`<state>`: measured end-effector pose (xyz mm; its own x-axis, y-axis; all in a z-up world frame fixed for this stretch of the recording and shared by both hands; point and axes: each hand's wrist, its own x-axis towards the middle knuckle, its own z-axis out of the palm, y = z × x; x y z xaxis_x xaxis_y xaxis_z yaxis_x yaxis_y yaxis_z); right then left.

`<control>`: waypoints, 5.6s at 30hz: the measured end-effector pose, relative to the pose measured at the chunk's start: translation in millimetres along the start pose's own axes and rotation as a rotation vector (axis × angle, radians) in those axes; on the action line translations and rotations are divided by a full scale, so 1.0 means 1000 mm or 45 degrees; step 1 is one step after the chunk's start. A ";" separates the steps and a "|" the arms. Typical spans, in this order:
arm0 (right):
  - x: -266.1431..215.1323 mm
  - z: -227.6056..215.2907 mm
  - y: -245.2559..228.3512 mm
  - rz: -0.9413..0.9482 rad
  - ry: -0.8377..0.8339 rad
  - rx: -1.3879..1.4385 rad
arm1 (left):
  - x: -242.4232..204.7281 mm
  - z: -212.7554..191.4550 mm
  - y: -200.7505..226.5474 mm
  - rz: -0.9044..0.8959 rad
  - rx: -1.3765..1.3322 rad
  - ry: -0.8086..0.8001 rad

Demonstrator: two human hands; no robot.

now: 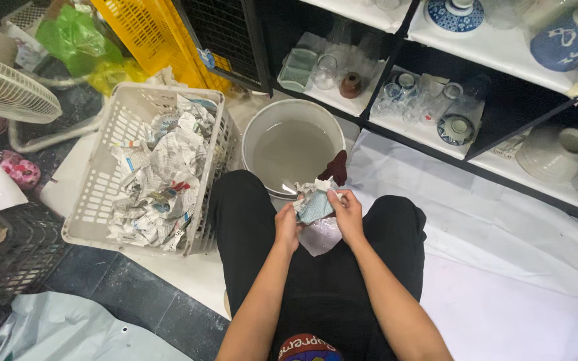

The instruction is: The person unwraps small ceramic bowls from newspaper, washes them in a bucket of water, and places them on a shelf. The person repeats this process for multiple bowls.

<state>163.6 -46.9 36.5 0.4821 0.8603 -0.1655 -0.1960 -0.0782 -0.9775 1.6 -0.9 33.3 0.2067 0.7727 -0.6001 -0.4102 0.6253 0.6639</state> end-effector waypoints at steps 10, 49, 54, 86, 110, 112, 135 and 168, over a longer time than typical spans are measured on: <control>-0.004 0.002 -0.024 0.176 -0.071 0.298 | 0.024 -0.005 -0.017 0.060 -0.135 0.047; 0.041 -0.005 -0.143 -0.313 -0.459 -0.611 | 0.011 0.009 0.013 0.606 0.309 -0.052; 0.070 -0.003 -0.089 0.210 -0.082 0.136 | 0.003 0.014 0.016 0.395 0.027 -0.149; 0.008 -0.030 0.005 0.328 0.069 0.091 | -0.019 0.034 0.030 0.429 0.418 -0.229; 0.006 -0.015 -0.025 0.335 0.019 0.307 | -0.101 -0.152 0.280 1.239 1.167 0.704; 0.006 -0.009 -0.028 0.309 0.025 0.261 | -0.098 -0.176 0.274 0.938 1.556 0.507; 0.077 0.049 -0.051 -0.567 -0.086 -1.241 | -0.129 -0.063 0.288 1.050 1.525 0.558; 0.205 0.077 0.094 -0.021 -0.386 -1.283 | 0.101 0.025 0.037 0.729 1.887 0.388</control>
<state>178.3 160.4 -79.6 0.2174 0.9441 -0.2476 0.6765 -0.3287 -0.6590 29.9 102.6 8.7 0.0874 0.9932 -0.0771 0.8429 -0.0325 0.5371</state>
